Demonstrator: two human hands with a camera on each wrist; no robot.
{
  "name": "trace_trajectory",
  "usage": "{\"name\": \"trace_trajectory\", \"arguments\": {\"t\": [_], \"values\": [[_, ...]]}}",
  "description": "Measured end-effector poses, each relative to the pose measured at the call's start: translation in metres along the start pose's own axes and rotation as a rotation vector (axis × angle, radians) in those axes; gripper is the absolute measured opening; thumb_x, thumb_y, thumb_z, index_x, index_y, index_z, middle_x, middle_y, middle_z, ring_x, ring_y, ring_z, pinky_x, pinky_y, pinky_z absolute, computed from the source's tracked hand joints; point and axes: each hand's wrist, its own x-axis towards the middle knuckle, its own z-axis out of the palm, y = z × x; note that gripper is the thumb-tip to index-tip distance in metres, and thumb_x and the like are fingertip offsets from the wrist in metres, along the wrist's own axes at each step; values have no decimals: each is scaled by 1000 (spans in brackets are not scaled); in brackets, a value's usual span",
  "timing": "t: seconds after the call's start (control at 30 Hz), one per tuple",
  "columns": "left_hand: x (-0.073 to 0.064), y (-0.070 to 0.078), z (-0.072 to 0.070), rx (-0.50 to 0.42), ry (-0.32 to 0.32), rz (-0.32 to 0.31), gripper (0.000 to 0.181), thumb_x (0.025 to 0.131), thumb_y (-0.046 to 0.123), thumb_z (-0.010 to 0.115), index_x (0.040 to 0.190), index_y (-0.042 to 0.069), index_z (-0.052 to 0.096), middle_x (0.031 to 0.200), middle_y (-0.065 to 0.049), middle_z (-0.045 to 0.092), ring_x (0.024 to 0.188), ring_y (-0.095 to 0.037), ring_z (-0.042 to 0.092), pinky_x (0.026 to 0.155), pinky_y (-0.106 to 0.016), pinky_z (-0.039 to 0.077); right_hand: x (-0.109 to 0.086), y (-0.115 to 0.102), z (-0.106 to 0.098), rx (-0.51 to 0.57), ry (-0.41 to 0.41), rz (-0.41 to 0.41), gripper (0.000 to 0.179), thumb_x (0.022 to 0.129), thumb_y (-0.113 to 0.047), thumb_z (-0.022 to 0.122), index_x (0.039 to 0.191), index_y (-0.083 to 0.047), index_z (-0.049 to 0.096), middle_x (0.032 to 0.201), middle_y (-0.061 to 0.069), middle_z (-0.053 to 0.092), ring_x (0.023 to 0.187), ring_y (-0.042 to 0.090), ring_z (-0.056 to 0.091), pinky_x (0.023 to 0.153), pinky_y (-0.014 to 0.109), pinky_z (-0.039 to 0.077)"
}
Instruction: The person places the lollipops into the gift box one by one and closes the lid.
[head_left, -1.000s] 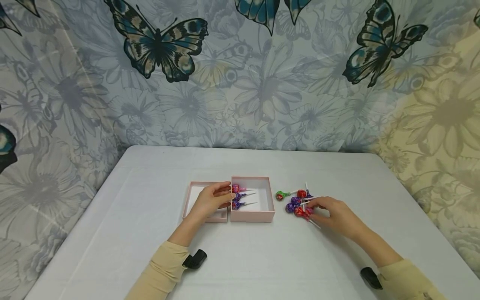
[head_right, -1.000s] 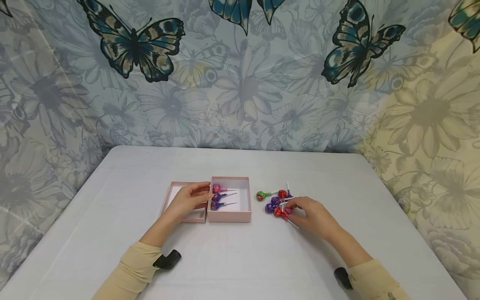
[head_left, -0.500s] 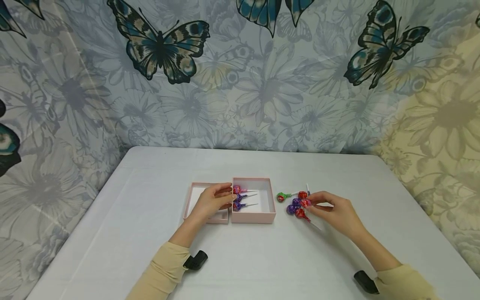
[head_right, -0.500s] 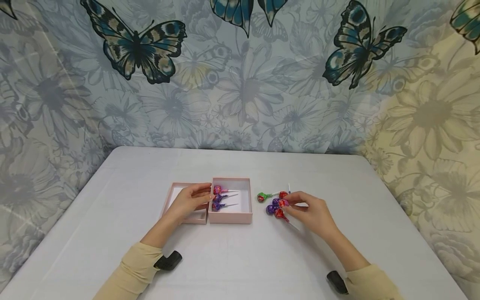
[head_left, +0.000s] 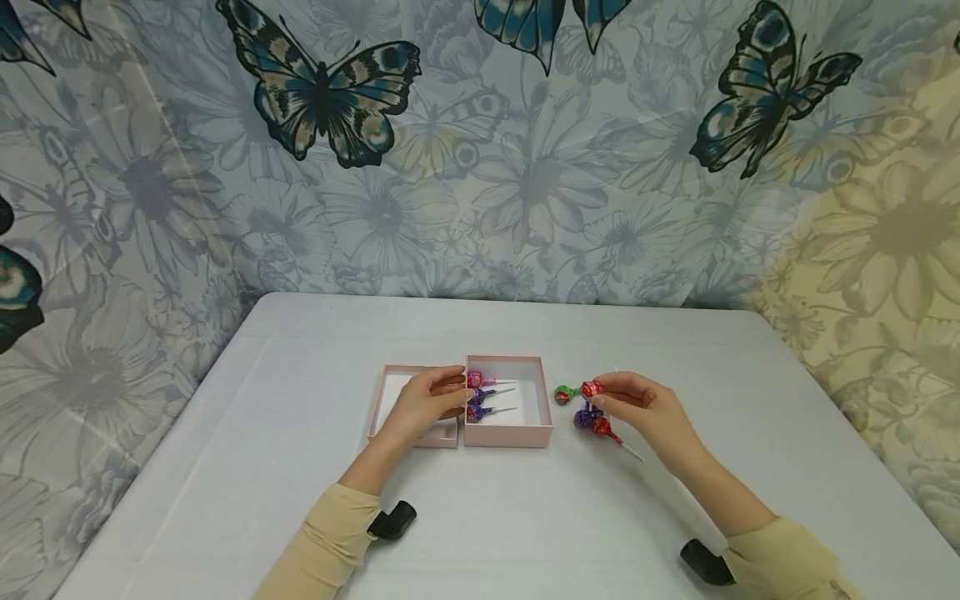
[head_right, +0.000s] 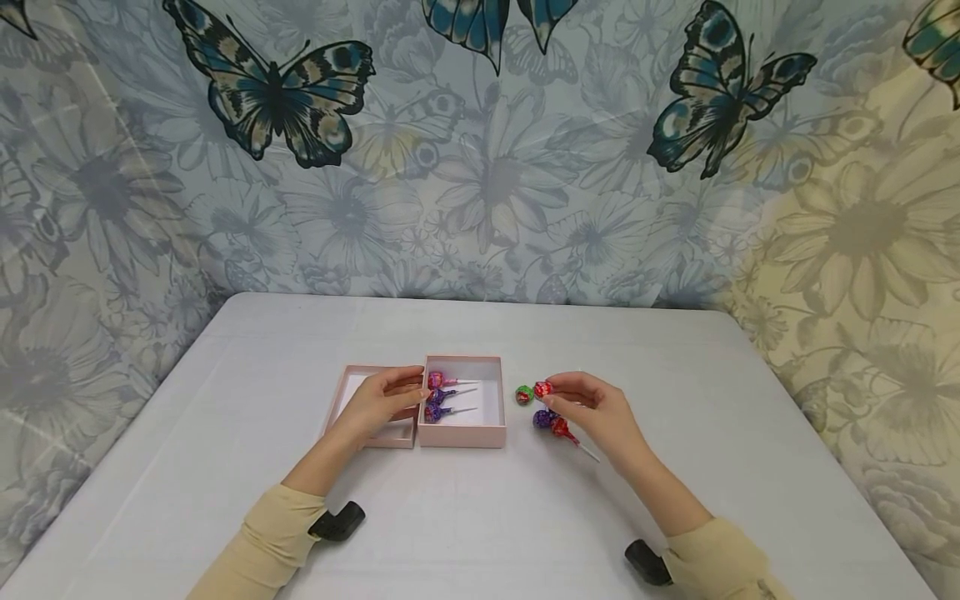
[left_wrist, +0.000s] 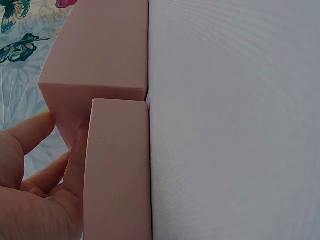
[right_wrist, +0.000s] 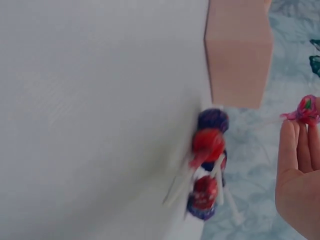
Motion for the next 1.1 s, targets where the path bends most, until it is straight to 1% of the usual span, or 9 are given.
{"name": "trace_trajectory", "arguments": {"t": [0.17, 0.27, 0.47, 0.57, 0.67, 0.73, 0.9, 1.03, 1.1], "values": [[-1, 0, 0, -7, 1, -2, 47, 91, 6, 69, 136, -3, 54, 128, -21, 60, 111, -30, 62, 82, -36, 59, 5, -14, 11, 103, -27, 41, 44, 90, -32, 73, 122, -5, 62, 111, -1, 68, 100, 12, 64, 91, 32, 55], [-1, 0, 0, -25, 0, -5, 49, 91, 6, 69, 136, -3, 54, 127, -21, 60, 109, -28, 63, 82, -35, 59, 8, -23, 18, 159, -44, 55, 42, 90, -29, 73, 122, -5, 62, 110, -1, 67, 100, 14, 64, 90, 31, 55], [-1, -1, 0, -40, -1, -6, 49, 90, 5, 69, 136, -3, 53, 127, -21, 60, 108, -28, 64, 82, -36, 59, 15, -37, 34, 251, -93, 77, 40, 90, -25, 73, 122, -4, 61, 109, 1, 68, 102, 25, 65, 89, 29, 56], [0, -2, 0, -20, 0, -14, 50, 91, 6, 69, 137, -2, 53, 128, -19, 60, 111, -28, 62, 83, -35, 58, 19, -40, 42, 273, -117, 74, 40, 89, -23, 74, 122, -3, 62, 109, 2, 68, 100, 22, 66, 88, 31, 56], [2, -3, 0, 6, -1, -19, 50, 91, 9, 70, 137, -1, 53, 128, -18, 60, 112, -27, 62, 84, -34, 58, 24, -42, 50, 283, -160, 55, 40, 88, -19, 75, 122, -2, 62, 110, 3, 68, 100, 17, 66, 90, 33, 56], [2, -3, 0, 7, -1, -20, 51, 91, 9, 70, 137, -1, 53, 128, -18, 60, 111, -27, 62, 84, -35, 58, 27, -42, 53, 275, -192, 38, 39, 88, -18, 75, 121, -1, 62, 109, 4, 69, 100, 16, 66, 91, 34, 55], [2, -2, 0, -26, -2, -9, 49, 91, 6, 69, 137, -2, 53, 127, -19, 60, 110, -29, 63, 83, -36, 58, 34, -40, 62, 211, -273, 28, 37, 89, -19, 74, 120, -2, 63, 109, 7, 70, 101, 23, 66, 91, 34, 55], [3, -2, -1, -28, -2, -5, 47, 92, 5, 68, 136, -2, 54, 127, -20, 60, 111, -30, 62, 83, -36, 58, 41, -40, 70, 83, -318, 17, 36, 88, -25, 75, 117, -6, 66, 107, 7, 70, 101, 24, 65, 90, 40, 56], [2, -3, -1, -33, -5, -7, 47, 92, 5, 68, 136, -2, 54, 127, -20, 61, 112, -30, 62, 85, -37, 58, 45, -41, 74, 1, -335, -10, 34, 87, -27, 76, 114, -8, 68, 105, 6, 70, 97, 23, 66, 87, 42, 56]]}}
